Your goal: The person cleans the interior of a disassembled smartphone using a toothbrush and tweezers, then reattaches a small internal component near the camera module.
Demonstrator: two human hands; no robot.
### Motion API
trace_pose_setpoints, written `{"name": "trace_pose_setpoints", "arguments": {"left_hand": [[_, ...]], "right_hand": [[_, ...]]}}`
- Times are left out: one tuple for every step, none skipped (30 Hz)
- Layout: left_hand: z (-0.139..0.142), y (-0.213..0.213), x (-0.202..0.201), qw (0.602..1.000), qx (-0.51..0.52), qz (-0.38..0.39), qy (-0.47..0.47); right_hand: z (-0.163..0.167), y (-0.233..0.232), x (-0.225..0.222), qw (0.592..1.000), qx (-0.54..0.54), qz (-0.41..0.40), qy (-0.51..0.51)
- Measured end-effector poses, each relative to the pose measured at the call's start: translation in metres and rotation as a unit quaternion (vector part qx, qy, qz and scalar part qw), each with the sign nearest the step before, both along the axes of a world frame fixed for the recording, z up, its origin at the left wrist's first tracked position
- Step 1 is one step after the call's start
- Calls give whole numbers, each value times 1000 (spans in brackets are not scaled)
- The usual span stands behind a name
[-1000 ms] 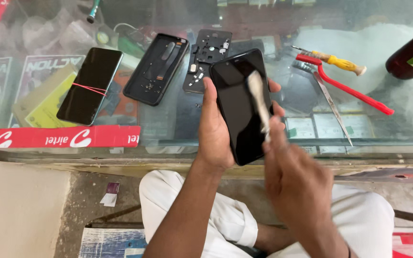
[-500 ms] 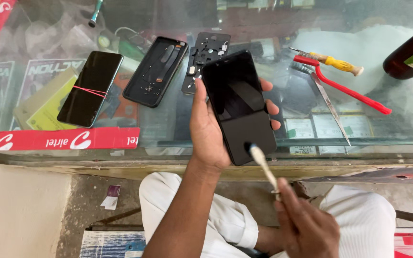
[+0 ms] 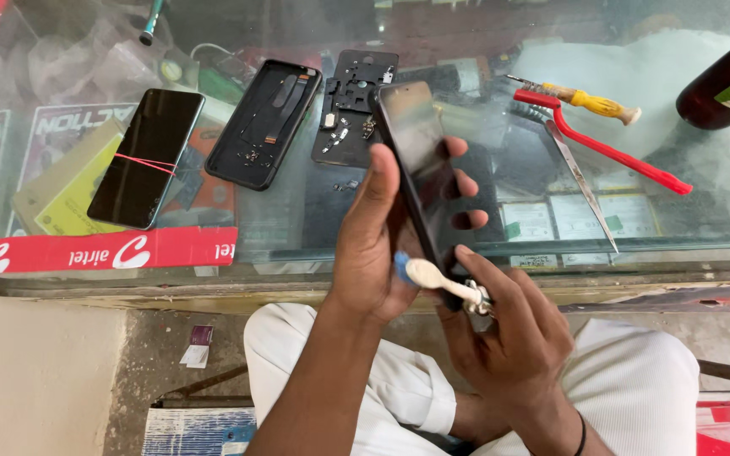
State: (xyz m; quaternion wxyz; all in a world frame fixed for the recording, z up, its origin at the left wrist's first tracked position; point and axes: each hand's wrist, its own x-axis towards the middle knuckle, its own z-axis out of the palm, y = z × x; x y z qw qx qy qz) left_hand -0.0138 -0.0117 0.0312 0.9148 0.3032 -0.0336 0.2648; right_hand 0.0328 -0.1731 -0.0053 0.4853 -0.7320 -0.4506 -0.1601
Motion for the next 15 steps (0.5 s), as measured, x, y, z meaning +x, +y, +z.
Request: {"name": "trace_pose_setpoints", "arguments": {"left_hand": [[0,1,-1,998,30,30,40],[0,3,-2,992,74,71,73],[0,5,-3,981,117,113,106],[0,6,-3,986,105,109,73],[-1,7,-2,990,92,100,39],[-1,7,-1,996,67,65,4],[-2,6,1,998,42,29,-28],[-3,5,4,998,5,-31,-60],[-5,4,7,991,-31,-90,-91],[-7,3,9,988,-31,-112,-98],[-9,4,11,985,-31,-133,-105],[-11,5,12,984,-30,-140,-107],[-13,6,13,982,-29,-148,-110],[-16,7,13,984,-27,-139,-108],[-18,8,13,985,-32,-134,-106]], "right_hand": [[0,0,1,1000,20,-4,-4],[0,0,1,998,44,-34,43],[-1,0,2,992,67,-63,89],[-4,0,2,982,90,-95,136],[-7,2,2,941,180,6,286],[-11,3,2,862,261,105,422],[-15,4,2,745,332,201,542],[-19,5,2,727,312,210,574],[-22,5,2,708,291,219,605],[-24,5,2,687,271,228,634],[-26,4,1,725,238,200,614],[-26,1,0,761,203,171,593],[-26,-1,-1,793,167,142,568],[-25,-6,-6,831,157,107,522],[-23,-10,-8,865,146,71,474]]}}
